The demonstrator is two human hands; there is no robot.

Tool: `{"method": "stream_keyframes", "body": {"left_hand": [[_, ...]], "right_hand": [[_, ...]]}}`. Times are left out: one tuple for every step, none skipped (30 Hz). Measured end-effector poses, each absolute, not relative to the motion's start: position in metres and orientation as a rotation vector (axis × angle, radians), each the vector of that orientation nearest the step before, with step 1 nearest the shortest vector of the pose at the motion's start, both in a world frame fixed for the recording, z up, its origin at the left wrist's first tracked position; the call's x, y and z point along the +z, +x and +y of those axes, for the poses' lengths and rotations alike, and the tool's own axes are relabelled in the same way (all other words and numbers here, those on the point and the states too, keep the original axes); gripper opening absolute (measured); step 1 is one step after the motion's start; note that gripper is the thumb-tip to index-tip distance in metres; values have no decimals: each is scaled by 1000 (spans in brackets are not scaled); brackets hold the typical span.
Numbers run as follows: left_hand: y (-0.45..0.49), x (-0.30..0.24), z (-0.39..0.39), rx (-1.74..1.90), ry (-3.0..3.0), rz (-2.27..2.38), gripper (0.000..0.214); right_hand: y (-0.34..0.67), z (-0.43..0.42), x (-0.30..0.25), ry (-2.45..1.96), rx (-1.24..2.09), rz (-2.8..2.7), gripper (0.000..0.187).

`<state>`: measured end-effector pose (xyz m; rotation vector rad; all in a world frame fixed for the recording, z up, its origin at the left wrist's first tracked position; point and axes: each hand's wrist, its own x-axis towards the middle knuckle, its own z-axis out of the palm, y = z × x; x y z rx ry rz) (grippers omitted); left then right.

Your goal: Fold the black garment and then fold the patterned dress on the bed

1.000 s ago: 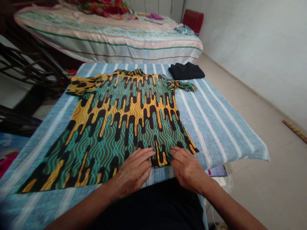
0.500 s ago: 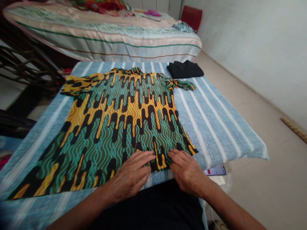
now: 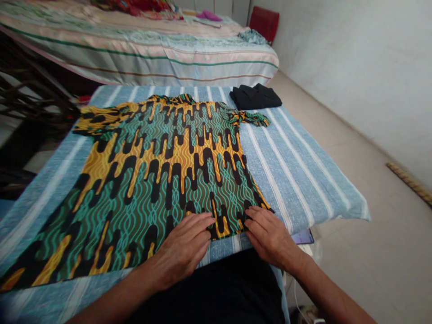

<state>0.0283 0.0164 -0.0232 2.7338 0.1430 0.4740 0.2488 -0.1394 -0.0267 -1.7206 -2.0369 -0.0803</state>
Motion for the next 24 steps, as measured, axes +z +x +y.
{"method": "stream_keyframes", "body": {"left_hand": [[29, -23, 16, 487, 2728, 142, 16], [29, -23, 17, 499, 2719, 141, 16], [29, -23, 17, 508, 2710, 141, 17], [29, -23, 17, 515, 2700, 138, 17], [29, -22, 17, 523, 2690, 135, 17], [29, -21, 18, 527, 2682, 133, 17], [30, -21, 18, 528, 2677, 130, 17], [30, -20, 18, 523, 2674, 125, 16], [30, -20, 18, 515, 2672, 122, 16], [30, -20, 19, 508, 2668, 122, 16], [30, -20, 19, 501, 2664, 126, 15], [30, -20, 18, 497, 2658, 129, 15], [29, -21, 18, 500, 2650, 135, 15], [29, -21, 18, 503, 2644, 138, 15], [29, -21, 18, 502, 2638, 139, 15], [29, -21, 18, 495, 2635, 133, 15], [28, -21, 18, 483, 2633, 121, 15], [28, -21, 18, 472, 2633, 107, 14], [28, -21, 18, 462, 2635, 95, 14], [27, -20, 18, 454, 2639, 87, 14], [27, -20, 18, 447, 2644, 82, 14], [27, -20, 18, 442, 2648, 82, 14], [26, -19, 18, 436, 2648, 82, 15], [26, -20, 18, 431, 2645, 80, 15]], "right_hand": [[251, -140, -27, -1726, -90, -2041, 24], [252, -141, -27, -1729, -95, -2049, 26], [253, -141, -27, -1730, -98, -2056, 28], [253, -141, -27, -1735, -98, -2063, 28], [253, -141, -27, -1742, -100, -2068, 28], [253, -140, -28, -1751, -107, -2072, 27], [253, -140, -28, -1758, -116, -2076, 26], [253, -139, -28, -1762, -128, -2082, 26], [253, -138, -29, -1762, -139, -2087, 26], [253, -138, -29, -1758, -150, -2090, 26], [253, -137, -30, -1751, -162, -2088, 26], [253, -137, -30, -1744, -172, -2083, 26], [254, -137, -30, -1736, -175, -2081, 26], [254, -138, -30, -1729, -173, -2080, 26], [255, -138, -30, -1723, -166, -2084, 26], [255, -139, -30, -1720, -156, -2093, 26], [256, -140, -30, -1720, -149, -2105, 26], [256, -141, -30, -1720, -146, -2118, 25], [256, -142, -30, -1721, -148, -2128, 25], [256, -143, -29, -1723, -153, -2135, 25], [256, -144, -29, -1726, -157, -2139, 24], [255, -144, -28, -1727, -160, -2139, 24], [255, -145, -27, -1727, -161, -2138, 25], [255, -145, -26, -1726, -163, -2135, 25]]}}
